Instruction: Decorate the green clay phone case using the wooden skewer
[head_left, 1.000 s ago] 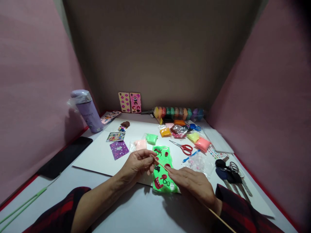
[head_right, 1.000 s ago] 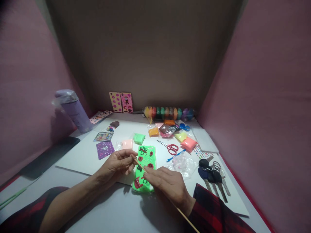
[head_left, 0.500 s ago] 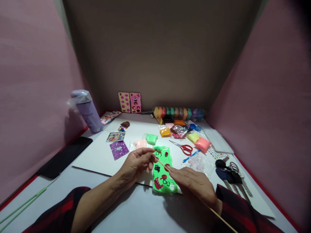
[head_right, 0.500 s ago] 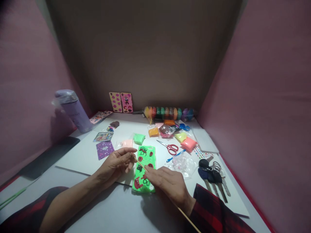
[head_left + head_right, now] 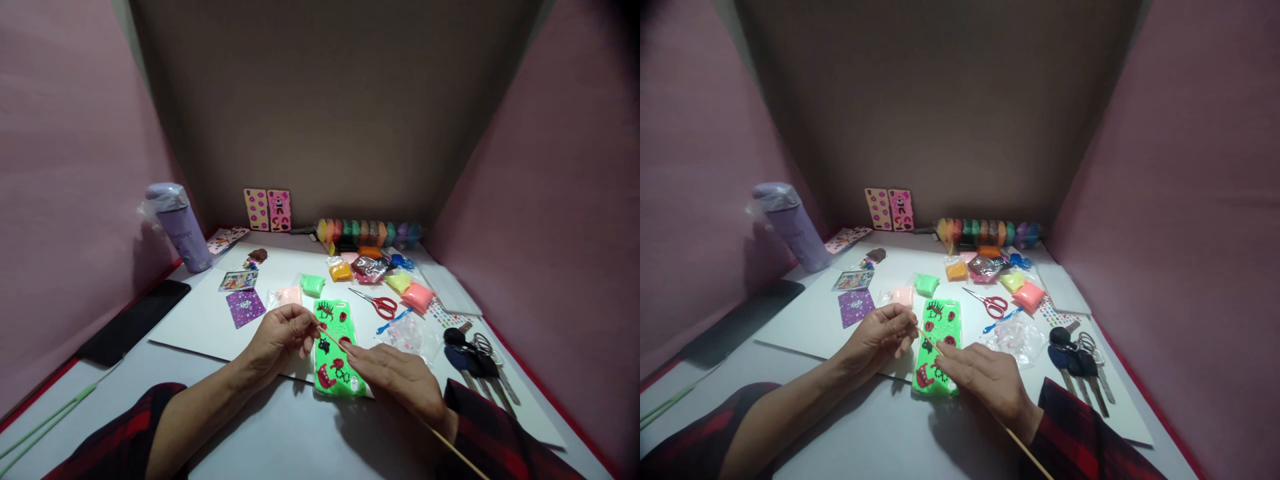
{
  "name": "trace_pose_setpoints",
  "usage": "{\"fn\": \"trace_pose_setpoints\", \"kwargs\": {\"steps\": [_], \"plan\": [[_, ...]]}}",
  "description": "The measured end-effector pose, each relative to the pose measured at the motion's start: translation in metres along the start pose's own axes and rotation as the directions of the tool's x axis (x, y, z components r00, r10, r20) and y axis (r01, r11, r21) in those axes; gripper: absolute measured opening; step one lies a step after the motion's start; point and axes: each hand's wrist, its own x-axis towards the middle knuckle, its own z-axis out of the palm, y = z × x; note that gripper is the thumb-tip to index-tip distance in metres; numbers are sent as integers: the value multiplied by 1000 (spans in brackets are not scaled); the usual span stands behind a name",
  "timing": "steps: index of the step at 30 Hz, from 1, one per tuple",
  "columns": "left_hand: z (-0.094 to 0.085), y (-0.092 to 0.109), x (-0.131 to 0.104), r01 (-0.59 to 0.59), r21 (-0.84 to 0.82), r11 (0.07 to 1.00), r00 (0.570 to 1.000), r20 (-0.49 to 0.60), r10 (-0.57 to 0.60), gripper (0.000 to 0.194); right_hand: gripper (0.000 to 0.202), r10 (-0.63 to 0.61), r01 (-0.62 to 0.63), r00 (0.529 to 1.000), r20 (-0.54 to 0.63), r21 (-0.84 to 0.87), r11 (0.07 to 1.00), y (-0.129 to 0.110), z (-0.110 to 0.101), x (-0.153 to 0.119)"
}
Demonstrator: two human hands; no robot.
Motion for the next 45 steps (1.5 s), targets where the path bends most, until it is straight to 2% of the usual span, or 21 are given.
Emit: {"fn": "trace_pose_setpoints", "kwargs": {"steps": [10,17,22,28,34,45], "plan": [[1,0,-2,52,-31,998,999,-1,-53,26,39,5,-5,1000,21,4,1000,1,-1,1],[1,-1,0,17,-16,1000,1000,15,-17,21,43,25,-25,1000,7,40,999,-4,-3,6],[-3,1,2,-6,-78,997,1000,8,7,22,37,90,-89,996,-14,61,994,-13,-9,13],[-4,-2,2,31,-104,994,998,55,-25,17,35,140,-137,989,-45,58,989,-16,-8,13],[-4,-4,3,35,-61,998,996,84,-30,18,38,108,-104,993,-47,72,992,-14,-6,12],[-1,-3,0,35,40,999,999,40,-37,30,43,64,-63,998,-20,53,997,-7,-4,7]]}}
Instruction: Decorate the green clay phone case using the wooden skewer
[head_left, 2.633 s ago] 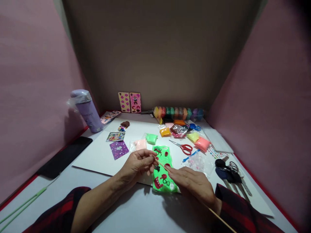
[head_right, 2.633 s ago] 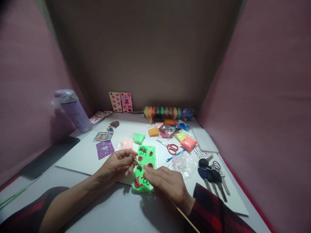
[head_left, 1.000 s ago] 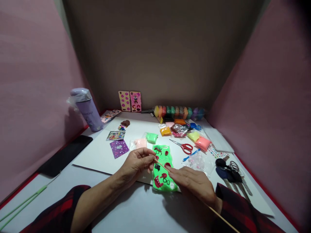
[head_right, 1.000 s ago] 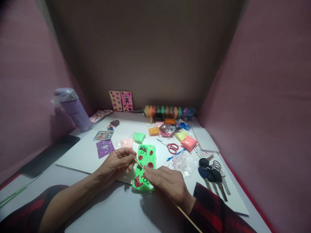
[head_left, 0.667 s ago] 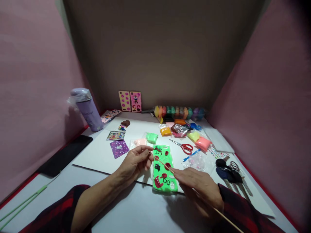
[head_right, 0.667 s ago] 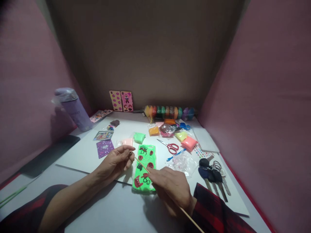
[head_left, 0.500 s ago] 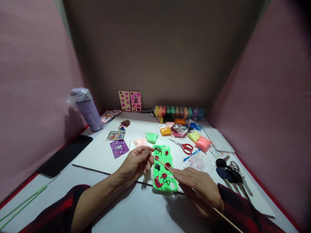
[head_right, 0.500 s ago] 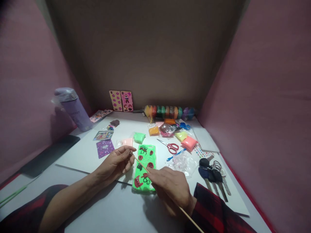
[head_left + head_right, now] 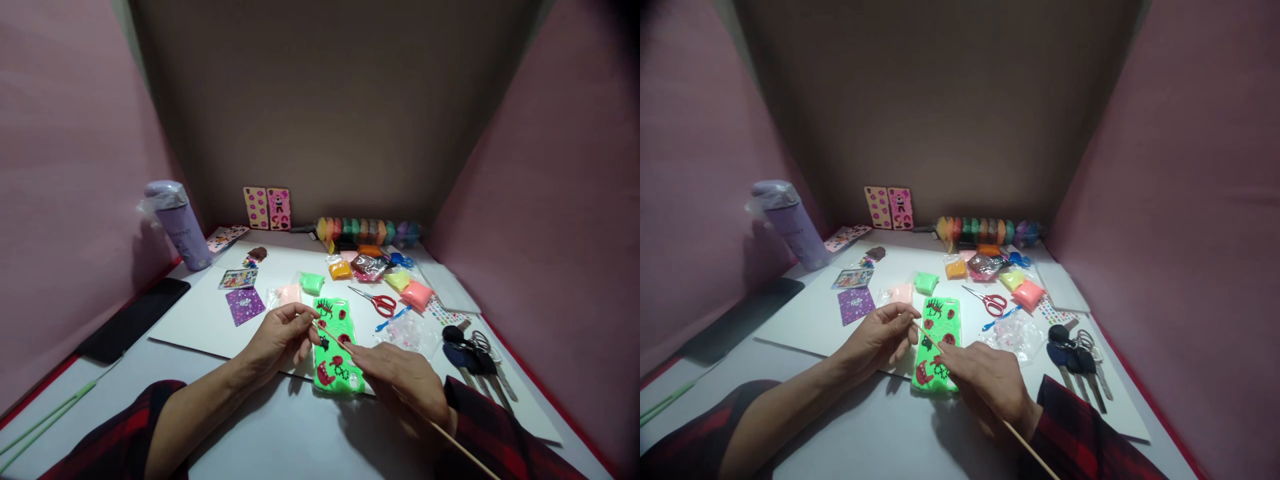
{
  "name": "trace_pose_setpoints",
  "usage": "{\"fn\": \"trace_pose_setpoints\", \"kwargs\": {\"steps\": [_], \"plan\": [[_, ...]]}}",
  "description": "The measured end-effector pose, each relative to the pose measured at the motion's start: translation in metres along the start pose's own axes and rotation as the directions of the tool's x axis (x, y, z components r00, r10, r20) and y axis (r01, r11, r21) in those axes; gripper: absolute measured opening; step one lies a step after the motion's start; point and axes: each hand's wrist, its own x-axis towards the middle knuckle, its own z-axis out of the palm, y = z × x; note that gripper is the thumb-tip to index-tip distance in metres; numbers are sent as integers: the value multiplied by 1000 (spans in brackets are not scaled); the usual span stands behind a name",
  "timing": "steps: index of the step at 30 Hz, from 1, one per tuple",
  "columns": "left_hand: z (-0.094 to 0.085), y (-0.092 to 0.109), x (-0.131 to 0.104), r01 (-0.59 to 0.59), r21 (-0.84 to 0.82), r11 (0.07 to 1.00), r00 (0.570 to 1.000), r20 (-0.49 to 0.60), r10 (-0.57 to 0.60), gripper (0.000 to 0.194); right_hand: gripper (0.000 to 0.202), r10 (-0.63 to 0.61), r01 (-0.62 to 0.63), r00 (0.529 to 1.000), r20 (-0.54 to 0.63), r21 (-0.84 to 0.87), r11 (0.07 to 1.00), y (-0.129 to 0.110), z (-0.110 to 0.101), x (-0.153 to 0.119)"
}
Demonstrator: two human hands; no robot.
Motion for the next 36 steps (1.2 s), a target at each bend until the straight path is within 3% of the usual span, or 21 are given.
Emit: {"fn": "trace_pose_setpoints", "kwargs": {"steps": [3,10,15,19,23,29,32,36], "plan": [[-1,-1,0,10,-2,1000,1000,-16,-10,28,41,6,-6,999,37,3,1000,0,-1,1],[1,1,-2,30,21,999,997,-72,-29,27,39,-4,4,1000,5,22,1000,-5,-1,2],[2,3,-3,22,9,1000,998,-65,-22,38,42,20,-19,1000,-20,58,998,-3,1,0],[2,3,-2,35,41,999,994,-104,-30,31,40,10,-10,1000,1,42,999,-3,1,1],[2,3,-1,-5,-12,1000,997,-72,4,28,41,41,-41,999,-19,29,999,-6,0,2],[0,3,-2,27,7,1000,997,-79,-26,28,38,44,-44,999,2,26,999,-8,-2,5],[2,4,-3,-13,-37,999,997,-76,10,28,38,53,-53,997,-48,13,999,-9,-1,4],[2,6,-2,-45,-89,995,997,-59,40,31,39,120,-124,991,-63,-48,991,-8,-2,0]]}}
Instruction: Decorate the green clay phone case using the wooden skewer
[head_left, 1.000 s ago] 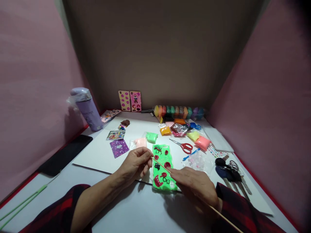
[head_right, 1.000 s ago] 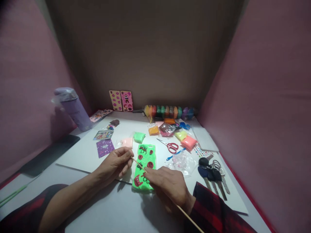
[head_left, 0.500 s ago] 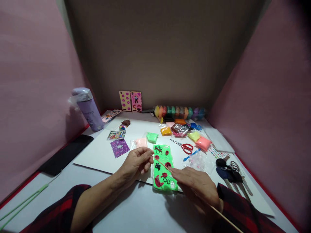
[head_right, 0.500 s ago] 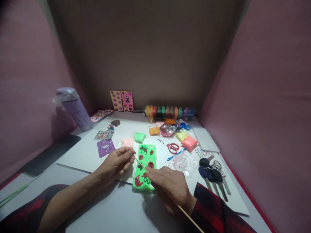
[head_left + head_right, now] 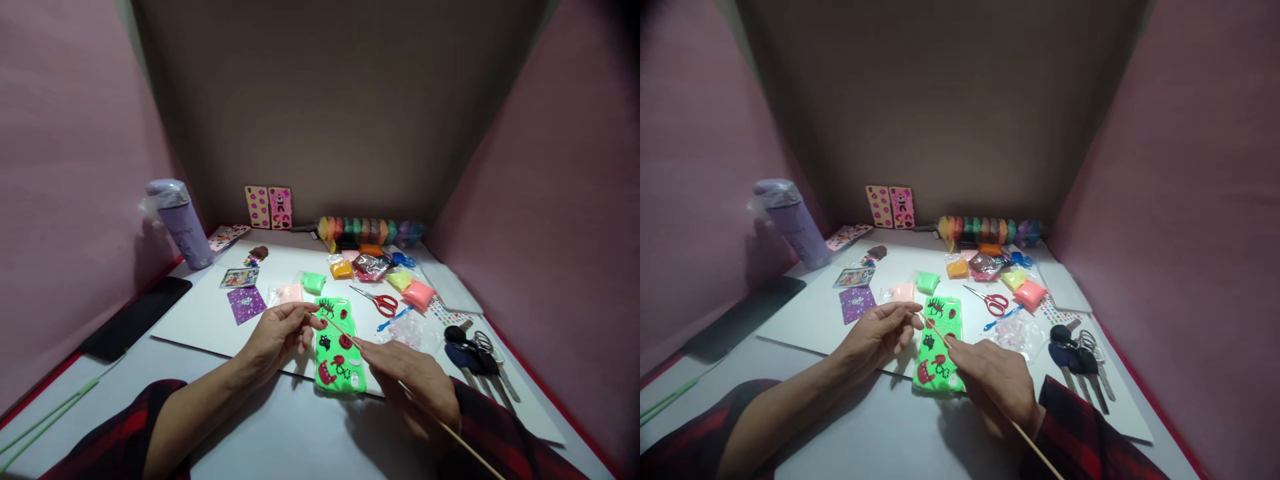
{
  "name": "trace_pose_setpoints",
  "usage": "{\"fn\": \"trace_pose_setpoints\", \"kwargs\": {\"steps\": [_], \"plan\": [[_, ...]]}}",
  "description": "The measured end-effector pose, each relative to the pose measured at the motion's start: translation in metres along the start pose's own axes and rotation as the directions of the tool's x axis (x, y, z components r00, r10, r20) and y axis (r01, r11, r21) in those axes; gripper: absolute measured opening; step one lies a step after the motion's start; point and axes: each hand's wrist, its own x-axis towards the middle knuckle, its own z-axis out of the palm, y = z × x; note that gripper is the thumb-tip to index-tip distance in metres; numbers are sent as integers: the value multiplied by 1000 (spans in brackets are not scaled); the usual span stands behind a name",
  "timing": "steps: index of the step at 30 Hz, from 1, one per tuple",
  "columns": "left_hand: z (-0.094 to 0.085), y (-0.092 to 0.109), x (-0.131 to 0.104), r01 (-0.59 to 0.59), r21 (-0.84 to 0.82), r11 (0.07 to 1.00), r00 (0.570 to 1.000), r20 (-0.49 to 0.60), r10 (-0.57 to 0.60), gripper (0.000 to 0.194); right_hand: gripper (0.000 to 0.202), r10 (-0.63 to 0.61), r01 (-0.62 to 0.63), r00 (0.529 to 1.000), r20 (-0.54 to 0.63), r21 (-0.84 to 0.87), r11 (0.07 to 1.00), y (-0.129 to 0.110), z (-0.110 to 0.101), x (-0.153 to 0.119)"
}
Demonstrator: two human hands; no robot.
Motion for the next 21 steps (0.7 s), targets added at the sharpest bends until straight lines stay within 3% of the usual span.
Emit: {"fn": "trace_pose_setpoints", "kwargs": {"steps": [7,13,21], "plan": [[-3,1,3,20,83,996,997,-74,-14,31,40,22,-23,1000,-18,-54,998,0,-1,-2],[-2,2,1,28,141,990,994,-111,-12,30,38,-26,26,999,22,-1,1000,1,-3,0],[-4,-1,5,-15,59,998,994,-104,21,30,38,-32,32,999,-4,14,999,-2,0,3]]}}
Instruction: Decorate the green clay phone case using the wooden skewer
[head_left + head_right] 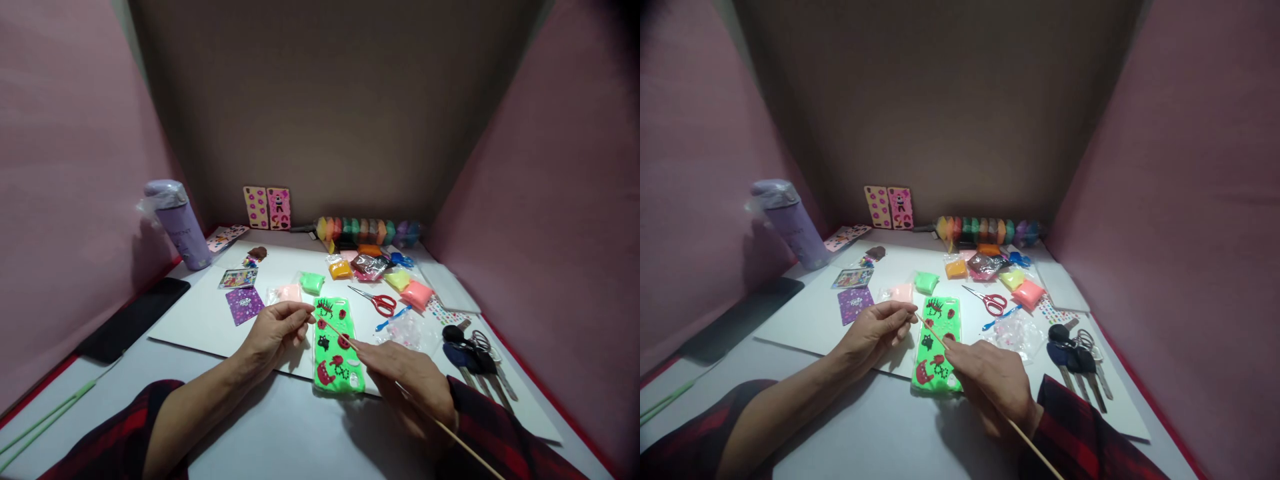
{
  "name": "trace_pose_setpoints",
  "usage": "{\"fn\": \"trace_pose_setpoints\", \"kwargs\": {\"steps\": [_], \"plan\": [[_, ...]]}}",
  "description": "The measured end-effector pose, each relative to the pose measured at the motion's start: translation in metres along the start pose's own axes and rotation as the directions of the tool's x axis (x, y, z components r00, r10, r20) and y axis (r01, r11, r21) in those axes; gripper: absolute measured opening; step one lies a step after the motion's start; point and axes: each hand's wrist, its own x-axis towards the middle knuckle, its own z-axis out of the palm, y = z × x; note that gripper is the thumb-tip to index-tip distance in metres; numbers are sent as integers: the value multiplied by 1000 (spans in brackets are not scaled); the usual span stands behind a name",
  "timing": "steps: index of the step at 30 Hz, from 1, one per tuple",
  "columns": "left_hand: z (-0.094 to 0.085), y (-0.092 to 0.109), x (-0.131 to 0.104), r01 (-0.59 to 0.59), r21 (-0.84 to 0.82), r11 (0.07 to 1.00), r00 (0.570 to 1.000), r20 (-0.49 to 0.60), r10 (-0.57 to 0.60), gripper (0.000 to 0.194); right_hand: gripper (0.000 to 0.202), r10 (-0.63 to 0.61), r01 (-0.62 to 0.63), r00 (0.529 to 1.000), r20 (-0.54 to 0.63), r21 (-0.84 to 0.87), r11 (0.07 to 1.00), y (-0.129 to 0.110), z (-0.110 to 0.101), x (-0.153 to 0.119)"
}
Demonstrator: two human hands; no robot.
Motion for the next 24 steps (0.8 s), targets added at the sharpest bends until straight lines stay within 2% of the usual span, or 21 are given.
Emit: {"fn": "trace_pose_setpoints", "kwargs": {"steps": [10,17,24], "plan": [[0,0,-2,12,74,997,1000,-2,-12,27,36,-19,19,1000,-18,10,1000,-2,0,5],[-5,-4,0,66,37,997,993,92,-69,29,36,-27,27,1000,14,-11,1000,0,-1,3],[-2,-3,1,47,-30,998,991,125,-43,15,38,-19,20,1000,-15,44,999,0,1,2]]}}
